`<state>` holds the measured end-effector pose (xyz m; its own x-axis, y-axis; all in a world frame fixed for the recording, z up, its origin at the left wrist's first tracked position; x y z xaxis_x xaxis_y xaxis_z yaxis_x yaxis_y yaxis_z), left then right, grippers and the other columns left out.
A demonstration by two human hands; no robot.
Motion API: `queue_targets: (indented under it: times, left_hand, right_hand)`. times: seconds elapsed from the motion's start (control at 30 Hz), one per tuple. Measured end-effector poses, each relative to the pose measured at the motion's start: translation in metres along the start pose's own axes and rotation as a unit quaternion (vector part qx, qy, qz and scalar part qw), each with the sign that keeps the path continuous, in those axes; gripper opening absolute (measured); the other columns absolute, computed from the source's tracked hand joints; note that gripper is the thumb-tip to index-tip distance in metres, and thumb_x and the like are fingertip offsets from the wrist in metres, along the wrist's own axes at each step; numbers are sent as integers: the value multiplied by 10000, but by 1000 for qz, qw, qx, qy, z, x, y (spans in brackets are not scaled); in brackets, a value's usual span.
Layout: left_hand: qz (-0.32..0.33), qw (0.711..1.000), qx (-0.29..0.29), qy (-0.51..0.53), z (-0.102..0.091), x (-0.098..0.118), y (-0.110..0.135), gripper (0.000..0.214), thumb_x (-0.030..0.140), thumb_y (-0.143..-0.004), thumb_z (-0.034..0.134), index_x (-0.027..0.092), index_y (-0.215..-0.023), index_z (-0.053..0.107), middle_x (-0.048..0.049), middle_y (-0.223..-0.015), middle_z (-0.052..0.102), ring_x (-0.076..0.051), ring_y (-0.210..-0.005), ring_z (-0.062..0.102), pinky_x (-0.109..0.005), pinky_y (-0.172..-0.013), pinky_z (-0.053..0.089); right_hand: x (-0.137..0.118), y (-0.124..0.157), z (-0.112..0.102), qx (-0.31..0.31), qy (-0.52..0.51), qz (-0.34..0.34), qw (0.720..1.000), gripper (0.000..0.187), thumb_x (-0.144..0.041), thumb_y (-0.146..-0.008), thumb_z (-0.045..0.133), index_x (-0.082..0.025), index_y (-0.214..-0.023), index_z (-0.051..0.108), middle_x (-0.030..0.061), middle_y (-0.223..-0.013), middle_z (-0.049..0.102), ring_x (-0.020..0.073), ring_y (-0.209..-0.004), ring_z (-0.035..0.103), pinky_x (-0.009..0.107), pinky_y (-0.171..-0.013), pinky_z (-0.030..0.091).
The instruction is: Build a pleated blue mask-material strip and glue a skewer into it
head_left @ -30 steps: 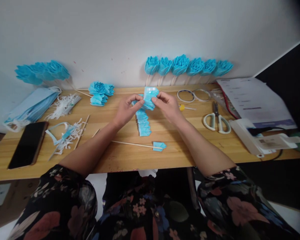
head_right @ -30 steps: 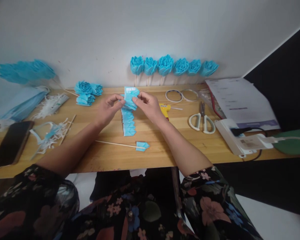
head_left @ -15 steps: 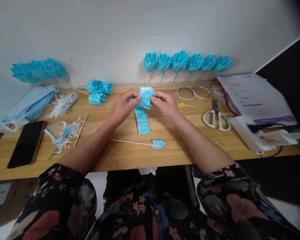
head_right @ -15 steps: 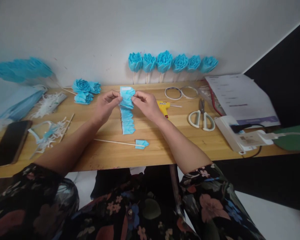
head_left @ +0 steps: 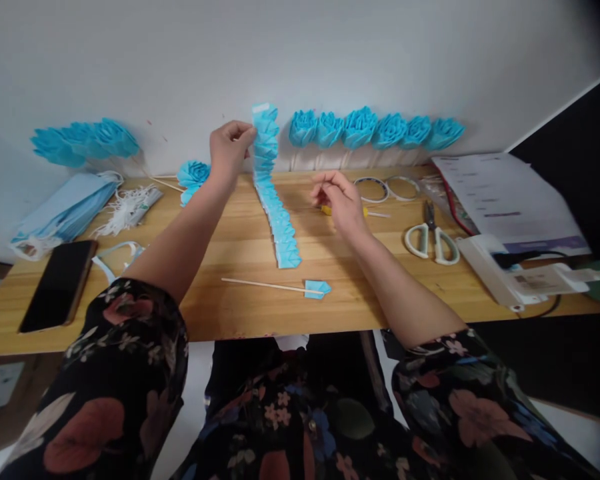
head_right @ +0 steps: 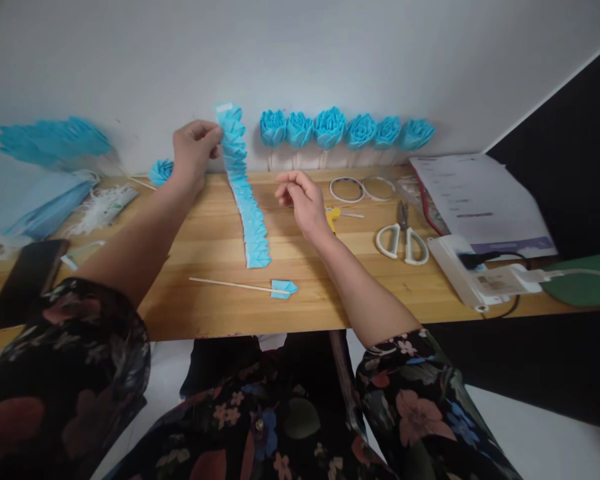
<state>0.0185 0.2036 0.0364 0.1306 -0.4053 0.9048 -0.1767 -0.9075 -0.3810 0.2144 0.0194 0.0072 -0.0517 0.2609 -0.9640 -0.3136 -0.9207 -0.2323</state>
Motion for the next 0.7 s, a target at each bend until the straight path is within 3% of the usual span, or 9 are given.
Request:
queue_targets:
  times: [0.1, 0.17, 0.33, 0.5, 0.7]
  left_hand:
    - [-43, 999, 20, 9, 7, -17, -23, 291, 398, -1022, 681, 171, -871, 580, 53, -634, 452, -103, -725, 584, -293, -748, 423]
    - [-50, 998, 32, 33, 12, -22, -28, 287, 418, -987, 694, 188, -850, 591, 39, -628, 493, -136, -684, 624, -299, -685, 432]
    - [-58, 996, 28, 59, 23, -29, -31, 253, 404, -855, 773, 231, -793, 600, -8, -678, 620, -192, -688, 685, -314, -632, 488]
    - [-94, 991, 56, 74, 28, -39, -28, 173, 280, -833, 733, 226, -796, 572, -21, -692, 644, -207, -756, 704, -307, -659, 532]
    - [-139, 983, 61, 104, 30, -42, -22, 169, 266, -822, 703, 227, -771, 546, -31, -736, 705, -157, -656, 640, -269, -573, 487]
  right_hand:
    - [-2, 1, 1, -4, 11, 5, 1000, 158, -136, -888, 536, -233, -826, 643, -55, -664, 612, 78, -560, 536, 201, -589, 480]
    - [-2, 1, 1, -5, 16, 3, 1000, 178, -125, -862, 515, -231, -812, 649, -58, -640, 589, 79, -542, 512, 203, -575, 470]
    - [0, -1, 1, -8, 30, -8, 999, 121, -211, -862, 556, -227, -807, 662, -56, -640, 572, 76, -531, 507, 212, -557, 459]
    - [-2, 0, 0, -16, 37, -10, 999, 129, -212, -843, 548, -224, -800, 669, -52, -641, 585, 75, -523, 510, 211, -548, 445]
    - [-4, 1, 0, -6, 20, -9, 1000, 177, -159, -828, 516, -217, -790, 679, -56, -643, 588, 69, -514, 514, 209, -550, 434]
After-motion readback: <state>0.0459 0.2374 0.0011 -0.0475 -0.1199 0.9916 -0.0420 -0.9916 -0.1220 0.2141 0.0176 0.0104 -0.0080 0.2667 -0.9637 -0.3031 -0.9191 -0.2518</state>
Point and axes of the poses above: each hand's wrist, its own y-axis away from the middle knuckle, its own z-axis out of the palm, x = y × z, the point moved 3 cm from there along -y, towards the middle knuckle
